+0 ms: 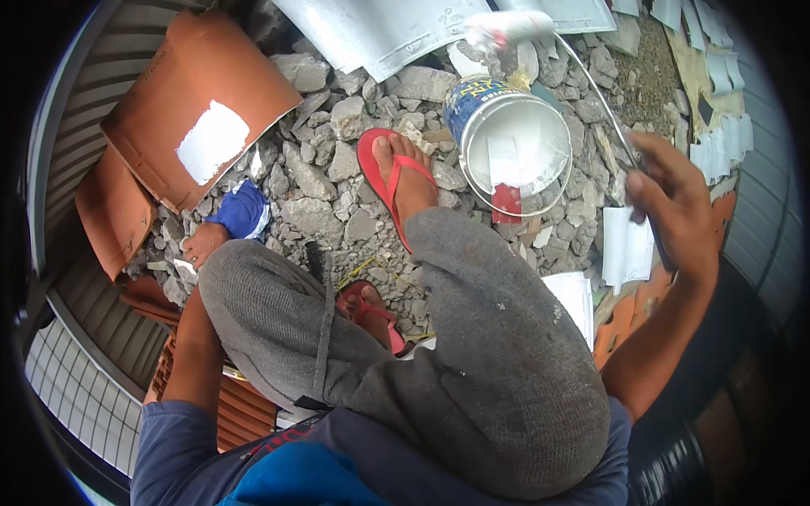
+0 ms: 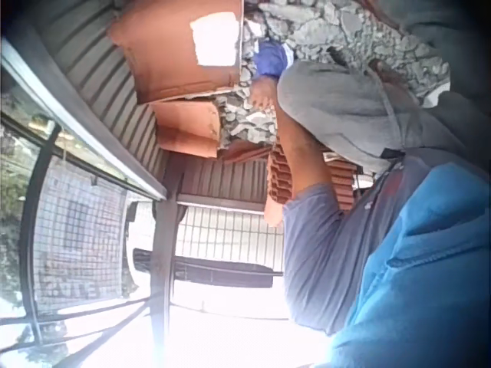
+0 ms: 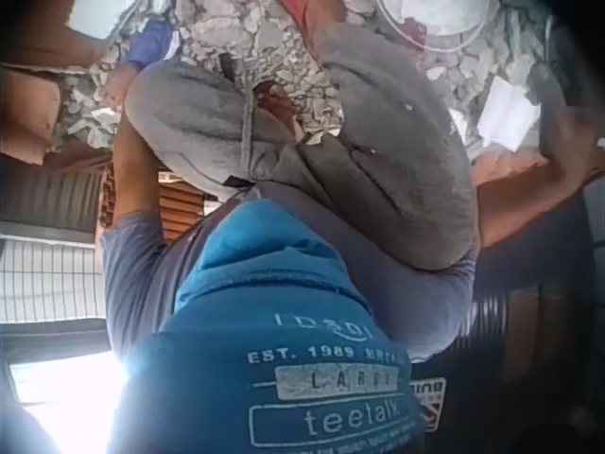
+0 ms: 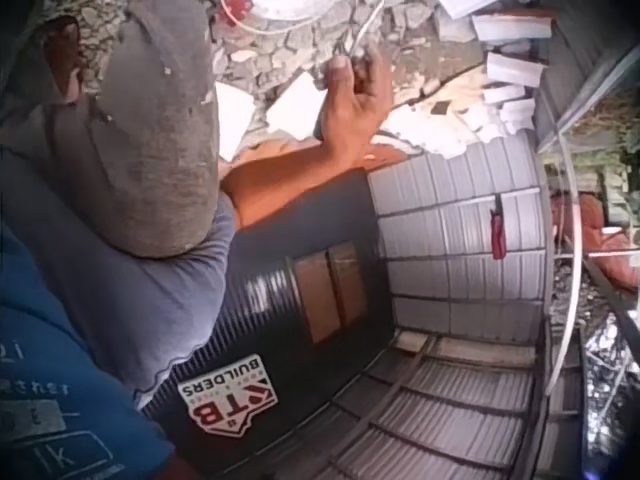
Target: The person paints roof tiles using a paint roller, dipping the roller into a paint bucket and applying paint across the surfaces of the tiles.
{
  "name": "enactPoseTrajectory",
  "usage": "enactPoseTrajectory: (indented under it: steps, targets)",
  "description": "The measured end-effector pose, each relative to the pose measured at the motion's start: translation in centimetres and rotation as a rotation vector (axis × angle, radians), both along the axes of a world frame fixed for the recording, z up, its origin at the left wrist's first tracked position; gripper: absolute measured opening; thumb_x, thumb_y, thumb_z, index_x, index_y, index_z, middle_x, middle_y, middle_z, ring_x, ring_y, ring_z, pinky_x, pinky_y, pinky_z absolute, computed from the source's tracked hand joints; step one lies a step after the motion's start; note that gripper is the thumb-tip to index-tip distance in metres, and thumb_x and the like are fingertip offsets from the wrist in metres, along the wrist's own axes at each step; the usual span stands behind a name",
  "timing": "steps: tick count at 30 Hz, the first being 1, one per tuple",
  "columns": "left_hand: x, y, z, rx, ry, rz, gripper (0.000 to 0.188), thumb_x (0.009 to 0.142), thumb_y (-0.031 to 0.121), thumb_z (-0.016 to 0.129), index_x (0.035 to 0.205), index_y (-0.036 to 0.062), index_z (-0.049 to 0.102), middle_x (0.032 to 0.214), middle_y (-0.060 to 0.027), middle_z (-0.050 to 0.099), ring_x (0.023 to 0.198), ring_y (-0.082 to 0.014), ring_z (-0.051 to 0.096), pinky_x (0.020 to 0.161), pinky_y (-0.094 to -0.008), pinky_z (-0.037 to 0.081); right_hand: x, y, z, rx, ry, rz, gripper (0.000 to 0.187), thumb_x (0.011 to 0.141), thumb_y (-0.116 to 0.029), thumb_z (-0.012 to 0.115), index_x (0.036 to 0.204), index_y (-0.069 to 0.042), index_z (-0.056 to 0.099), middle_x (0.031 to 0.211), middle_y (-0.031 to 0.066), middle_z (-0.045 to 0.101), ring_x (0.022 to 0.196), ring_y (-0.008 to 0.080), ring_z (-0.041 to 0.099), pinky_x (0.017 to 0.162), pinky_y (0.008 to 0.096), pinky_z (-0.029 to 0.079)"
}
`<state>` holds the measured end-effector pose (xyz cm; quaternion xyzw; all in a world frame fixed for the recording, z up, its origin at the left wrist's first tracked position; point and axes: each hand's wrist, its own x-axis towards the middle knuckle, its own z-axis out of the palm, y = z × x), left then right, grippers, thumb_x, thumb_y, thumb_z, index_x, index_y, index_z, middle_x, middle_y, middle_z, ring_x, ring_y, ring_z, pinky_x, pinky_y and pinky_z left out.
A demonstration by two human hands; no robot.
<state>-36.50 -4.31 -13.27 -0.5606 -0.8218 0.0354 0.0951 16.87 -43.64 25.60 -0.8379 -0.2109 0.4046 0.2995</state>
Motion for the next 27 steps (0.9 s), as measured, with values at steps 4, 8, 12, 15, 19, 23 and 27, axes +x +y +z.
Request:
enactPoseTrajectory:
  steps: [4, 8, 12, 15, 19, 23, 27]
  targets:
    - [1.1, -0.9, -1.5, -0.053, -0.012, -0.077, 0.019, 0.09, 0.022, 0.057, 0.105, 0.0105, 0.057, 0.109, -0.0112, 0.053, 0.097, -0.0311, 0.054, 0.084, -0.0444, 0.047, -6.1, -4.8, 5.7, -0.241, -0.045, -0.172, 0.044, 0.088, -0.014, 0.072, 0.127, 0.002, 0.062, 0.076, -0.0013, 0.059, 0.064, 0.0063, 0.052, 0.057, 0.0233, 0.042]
    - [0.3, 0.2, -0.7, -0.026, 0.027, -0.113, 0.02, 0.089, 0.022, 0.057, 0.105, 0.0103, 0.057, 0.109, -0.0115, 0.053, 0.098, -0.0314, 0.054, 0.085, -0.0446, 0.047, -9.0, -4.2, 2.0, -0.497, -0.007, 0.0, 0.038, 0.09, -0.003, 0.063, 0.127, -0.001, 0.063, 0.066, 0.0091, 0.061, 0.056, 0.0183, 0.057, 0.057, 0.0344, 0.046]
    - [1.5, 0.1, -1.4, -0.011, 0.016, -0.133, 0.02, 0.089, 0.022, 0.057, 0.105, 0.01, 0.058, 0.109, -0.0117, 0.053, 0.098, -0.0317, 0.055, 0.085, -0.0448, 0.047, -10.1, -2.1, -1.3, -0.588, -0.057, 0.203, 0.034, 0.09, -0.005, 0.063, 0.123, 0.002, 0.063, 0.073, 0.0231, 0.064, 0.066, 0.0406, 0.061, 0.071, 0.0442, 0.049]
    - [2.6, -0.5, -2.1, -0.029, -0.009, -0.142, 0.02, 0.089, 0.022, 0.058, 0.105, 0.0099, 0.058, 0.11, -0.0119, 0.053, 0.098, -0.0319, 0.055, 0.085, -0.045, 0.047, -10.0, -0.4, -2.5, -0.659, -0.212, 0.271, 0.033, 0.089, -0.008, 0.064, 0.12, 0.002, 0.065, 0.09, 0.0296, 0.068, 0.092, 0.0474, 0.065, 0.088, 0.0527, 0.048]
    - [2.0, 0.2, -1.3, -0.005, -0.003, -0.137, 0.02, 0.089, 0.022, 0.058, 0.105, 0.0096, 0.058, 0.11, -0.0122, 0.054, 0.099, -0.0322, 0.055, 0.085, -0.0452, 0.047, -8.9, 0.4, -6.8, -0.601, -0.284, 0.265, 0.031, 0.089, -0.009, 0.063, 0.119, 0.0, 0.067, 0.102, 0.0292, 0.069, 0.103, 0.0461, 0.066, 0.094, 0.0495, 0.05]
    - [2.3, 0.3, -1.5, -0.001, -0.017, -0.114, 0.021, 0.089, 0.023, 0.058, 0.105, 0.0094, 0.058, 0.11, -0.0124, 0.054, 0.099, -0.0325, 0.055, 0.086, -0.0454, 0.047, -7.8, 1.0, -6.2, -0.519, -0.372, 0.244, 0.029, 0.089, -0.01, 0.065, 0.116, 0.0, 0.069, 0.099, 0.0282, 0.069, 0.101, 0.0447, 0.066, 0.091, 0.0492, 0.05]
    - [1.3, 0.6, -1.6, 0.021, -0.007, -0.088, 0.021, 0.089, 0.023, 0.058, 0.105, 0.0091, 0.058, 0.111, -0.0127, 0.054, 0.1, -0.0327, 0.055, 0.086, -0.0456, 0.047, -8.0, 1.8, -1.2, -0.592, -0.269, 0.208, 0.031, 0.087, -0.007, 0.066, 0.117, 0.0, 0.068, 0.086, 0.0269, 0.068, 0.085, 0.0431, 0.067, 0.081, 0.0471, 0.051]
